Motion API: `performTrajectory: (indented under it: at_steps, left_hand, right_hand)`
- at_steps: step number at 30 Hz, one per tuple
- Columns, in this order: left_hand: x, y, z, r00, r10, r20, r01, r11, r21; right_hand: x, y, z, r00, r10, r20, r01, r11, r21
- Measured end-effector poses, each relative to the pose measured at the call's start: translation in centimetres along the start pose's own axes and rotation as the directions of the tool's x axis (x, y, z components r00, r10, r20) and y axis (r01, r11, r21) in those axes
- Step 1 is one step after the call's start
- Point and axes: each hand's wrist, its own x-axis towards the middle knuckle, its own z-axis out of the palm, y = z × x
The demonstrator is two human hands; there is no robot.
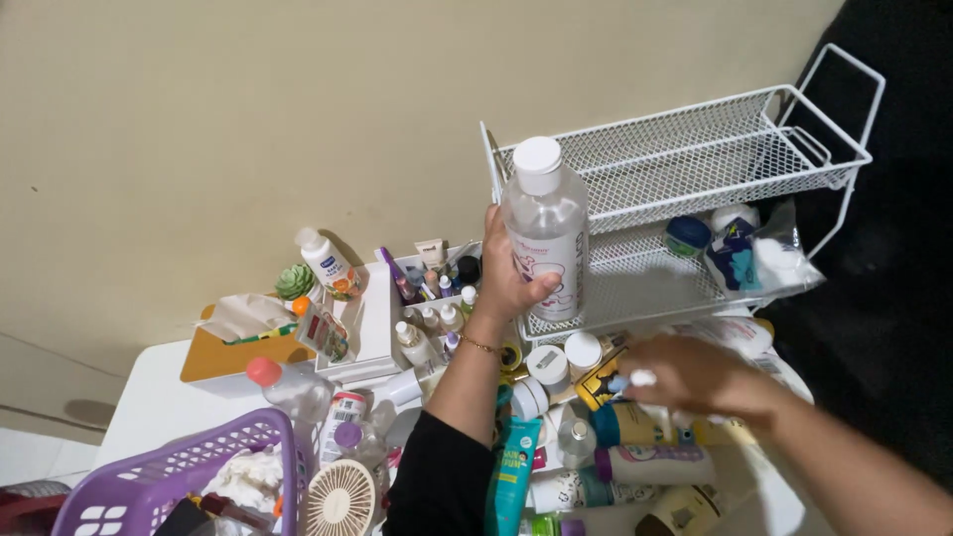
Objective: Organizing and wiping down various skin care and toiletry bottles on a desk and wire shelf.
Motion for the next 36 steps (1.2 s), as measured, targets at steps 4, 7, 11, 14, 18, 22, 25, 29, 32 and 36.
performTrajectory:
  at_steps: [4, 7, 11, 14, 18, 22, 25, 29, 32, 36]
  left_hand:
    - [0.4, 0.8, -0.1, 1.000, 0.005, -0.027, -0.008, 0.997, -0.081]
    - [0.4, 0.6, -0.1, 1.000, -0.009, -0.018, 0.008, 0.997, -0.074]
    - [0.5, 0.9, 0.0, 0.999, -0.016, -0.030, 0.013, 0.997, -0.075]
    - [0.3, 0.5, -0.1, 0.999, -0.021, -0.036, 0.018, 0.997, -0.075]
    - [0.0, 0.3, 0.3, 0.999, 0.027, -0.028, -0.028, 1.000, -0.011]
    - [0.4, 1.1, 0.0, 0.998, -0.021, -0.057, 0.017, 0.997, -0.076]
    - [0.5, 0.7, 0.1, 0.999, -0.039, -0.030, 0.035, 0.992, -0.124]
    - [0.3, 0.9, 0.0, 1.000, 0.005, 0.005, -0.005, 1.000, -0.010]
    - [0.3, 0.8, -0.1, 1.000, 0.023, 0.001, -0.023, 0.999, -0.026]
    - [0.7, 0.9, 0.1, 0.998, 0.059, 0.001, -0.059, 0.998, 0.017]
  right_hand:
    - [0.4, 1.1, 2.4, 0.997, -0.069, 0.033, 0.071, 0.995, -0.067]
    - [-0.9, 2.8, -2.3, 0.984, 0.141, -0.105, -0.150, 0.986, -0.079]
    - [-4.2, 4.3, -10.5, 0.427, 0.228, -0.875, 0.449, 0.786, 0.424]
    - [3.4, 15.8, -8.7, 0.120, 0.274, -0.954, 0.706, 0.652, 0.276]
    - [9.6, 6.7, -3.6, 0.292, -0.281, -0.914, -0.405, 0.830, -0.384]
    - [9.6, -2.6, -1.6, 0.099, -0.384, -0.918, 0.070, 0.923, -0.379]
    - [8.6, -3.1, -2.8, 0.134, -0.414, -0.900, 0.174, 0.904, -0.390]
    - [6.1, 3.4, -5.4, 0.101, -0.555, -0.825, 0.134, 0.830, -0.542]
    - [2.9, 9.0, -7.1, 0.139, -0.431, -0.892, 0.041, 0.902, -0.429]
    - [-1.4, 14.3, -10.1, 0.210, -0.297, -0.932, -0.225, 0.913, -0.341]
